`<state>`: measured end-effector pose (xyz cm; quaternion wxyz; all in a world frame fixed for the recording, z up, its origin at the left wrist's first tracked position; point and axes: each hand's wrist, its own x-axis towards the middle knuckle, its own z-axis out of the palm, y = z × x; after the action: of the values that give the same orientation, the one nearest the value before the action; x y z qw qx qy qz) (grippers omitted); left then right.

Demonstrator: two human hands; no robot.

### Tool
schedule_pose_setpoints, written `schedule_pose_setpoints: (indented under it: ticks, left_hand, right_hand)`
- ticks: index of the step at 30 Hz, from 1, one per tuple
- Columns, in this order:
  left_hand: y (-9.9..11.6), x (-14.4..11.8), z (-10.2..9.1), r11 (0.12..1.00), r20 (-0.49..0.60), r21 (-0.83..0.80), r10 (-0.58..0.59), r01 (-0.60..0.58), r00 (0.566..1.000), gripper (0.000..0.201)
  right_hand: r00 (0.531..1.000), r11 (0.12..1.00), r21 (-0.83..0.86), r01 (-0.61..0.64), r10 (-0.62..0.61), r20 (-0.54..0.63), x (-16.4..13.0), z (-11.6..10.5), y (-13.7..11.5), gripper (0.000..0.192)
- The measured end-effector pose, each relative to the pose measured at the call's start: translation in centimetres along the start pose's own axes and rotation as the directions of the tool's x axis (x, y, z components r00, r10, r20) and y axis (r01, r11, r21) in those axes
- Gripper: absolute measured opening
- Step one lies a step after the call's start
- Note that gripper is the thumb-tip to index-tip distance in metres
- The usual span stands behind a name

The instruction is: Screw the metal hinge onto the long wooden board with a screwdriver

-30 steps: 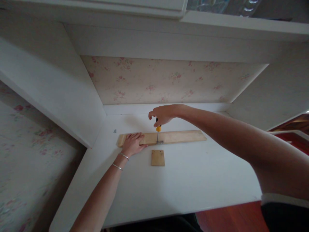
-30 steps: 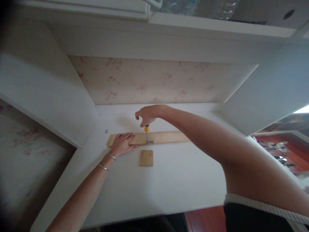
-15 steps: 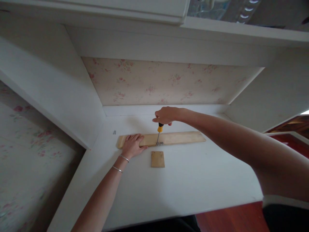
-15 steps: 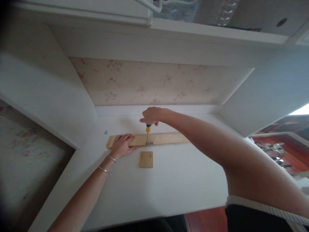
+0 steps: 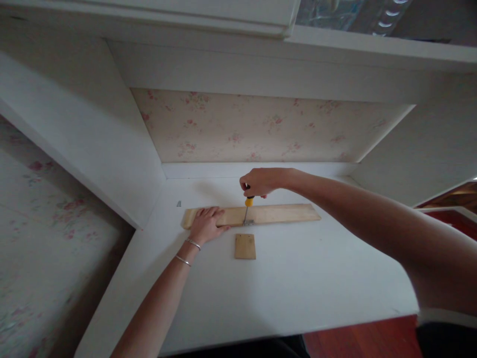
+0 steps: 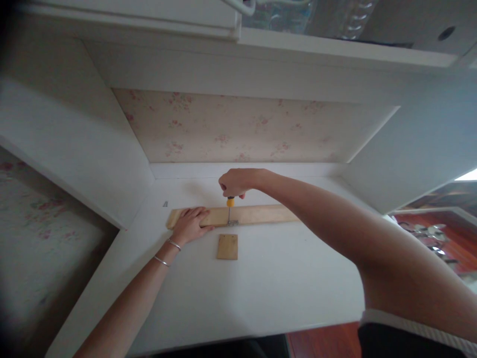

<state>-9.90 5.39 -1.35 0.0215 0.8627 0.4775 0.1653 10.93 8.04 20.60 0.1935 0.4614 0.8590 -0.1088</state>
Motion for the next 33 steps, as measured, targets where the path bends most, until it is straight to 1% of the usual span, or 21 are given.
schedule_pose_setpoints:
  ticks: [2, 3, 4, 6, 7, 8, 9, 11, 13, 14, 16, 18, 19, 20, 22, 24, 25, 26, 29, 31, 33]
  left_hand:
    - [-0.1, 0.1, 0.0, 1.0, 0.003, -0.003, 0.01, -0.01, 1.0, 0.052]
    - [-0.1, 0.2, 0.0, 1.0, 0.003, -0.004, 0.011, -0.011, 1.0, 0.052]
    - [-0.1, 0.2, 0.0, 1.0, 0.004, -0.005, 0.009, -0.009, 1.0, 0.052]
    - [-0.1, 0.2, 0.0, 1.0, 0.007, -0.009, -0.002, 0.002, 1.0, 0.052]
    - [-0.1, 0.2, -0.1, 1.0, 0.009, -0.011, -0.008, 0.008, 1.0, 0.052]
    - [-0.1, 0.2, -0.1, 1.0, 0.01, -0.013, -0.013, 0.013, 1.0, 0.052]
    - [-0.1, 0.2, -0.1, 1.0, 0.011, -0.014, -0.018, 0.018, 1.0, 0.052]
    - [0.0, 0.2, -0.1, 1.0, 0.009, -0.015, -0.025, 0.025, 1.0, 0.052]
    - [-0.1, 0.2, -0.1, 1.0, 0.005, -0.015, -0.023, 0.023, 1.0, 0.053]
    - [-0.1, 0.2, -0.1, 1.0, 0.003, -0.014, -0.02, 0.02, 1.0, 0.053]
    - [-0.1, 0.2, 0.0, 1.0, 0.0, -0.012, -0.017, 0.017, 1.0, 0.053]
    - [-0.1, 0.2, -0.1, 1.0, 0.003, -0.012, -0.02, 0.02, 1.0, 0.052]
    - [-0.1, 0.2, -0.1, 1.0, 0.006, -0.012, -0.023, 0.023, 1.0, 0.052]
    - [-0.1, 0.2, -0.1, 1.0, 0.008, -0.012, -0.026, 0.026, 1.0, 0.052]
    - [-0.1, 0.2, -0.2, 1.0, 0.012, -0.014, -0.025, 0.026, 1.0, 0.052]
    - [-0.1, 0.2, -0.2, 1.0, 0.01, -0.014, -0.025, 0.025, 1.0, 0.052]
    - [-0.1, 0.2, -0.2, 1.0, 0.007, -0.014, -0.023, 0.023, 1.0, 0.052]
    - [-0.1, 0.2, -0.2, 1.0, 0.002, -0.015, -0.021, 0.021, 1.0, 0.052]
    - [-0.2, 0.1, 0.0, 1.0, -0.012, -0.017, -0.011, 0.01, 1.0, 0.052]
    - [-0.3, 0.1, 0.1, 1.0, -0.02, -0.017, -0.004, 0.004, 1.0, 0.052]
    - [-0.3, 0.1, 0.2, 1.0, -0.025, -0.015, -0.001, 0.001, 1.0, 0.052]
  right_hand:
    - [0.989, 0.991, -0.014, 0.132, -0.133, -0.067, 0.0, 0.1, 0.5, 0.029]
    - [0.987, 0.99, -0.004, 0.138, -0.138, -0.087, 0.1, 0.1, 0.6, 0.034]
    - [0.992, 0.995, 0.022, 0.101, -0.099, -0.084, 0.2, 0.1, 0.7, 0.039]
    - [0.999, 0.997, 0.067, -0.045, 0.047, -0.027, 0.6, 0.0, 0.7, 0.049]
    - [0.995, 0.993, 0.064, -0.1, 0.1, 0.008, 0.7, -0.1, 0.6, 0.05]
    - [0.993, 0.993, 0.046, -0.112, 0.111, 0.027, 0.9, -0.2, 0.5, 0.047]
    - [0.996, 0.997, 0.02, -0.081, 0.08, 0.027, 1.1, -0.3, 0.4, 0.04]
    - [0.998, 0.998, -0.012, 0.056, -0.056, -0.009, 1.3, -0.5, 0.2, 0.028]
    - [0.989, 0.99, 0.005, 0.141, -0.14, -0.037, 1.4, -0.6, 0.2, 0.034]
    - [0.993, 0.993, 0.031, 0.114, -0.114, -0.025, 1.5, -0.6, 0.3, 0.038]
    - [0.998, 0.997, 0.064, -0.044, 0.042, 0.045, 1.7, -0.7, 0.4, 0.043]
    - [0.977, 0.981, 0.041, -0.19, 0.185, 0.11, 1.8, -0.9, 0.4, 0.05]
    - [0.971, 0.978, 0.024, -0.208, 0.203, 0.126, 1.7, -1.0, 0.4, 0.049]
    - [0.977, 0.984, 0.008, -0.177, 0.174, 0.124, 1.7, -1.1, 0.4, 0.045]
    - [0.997, 1.0, -0.009, -0.025, 0.025, 0.077, 1.5, -1.2, 0.2, 0.034]
    - [0.997, 0.997, -0.018, 0.075, -0.075, 0.017, 1.4, -1.3, 0.2, 0.04]
    - [0.998, 0.998, -0.005, 0.055, -0.055, 0.005, 1.5, -1.3, 0.3, 0.045]
    - [1.0, 1.0, 0.018, -0.011, 0.01, 0.016, 1.5, -1.2, 0.3, 0.047]
    - [0.965, 0.972, 0.051, -0.23, 0.221, 0.138, 1.7, -1.2, 0.6, 0.055]
    - [0.958, 0.976, 0.024, -0.218, 0.209, 0.196, 1.7, -1.3, 0.7, 0.053]
    - [0.984, 0.997, 0.001, -0.081, 0.079, 0.16, 1.4, -1.3, 0.7, 0.042]
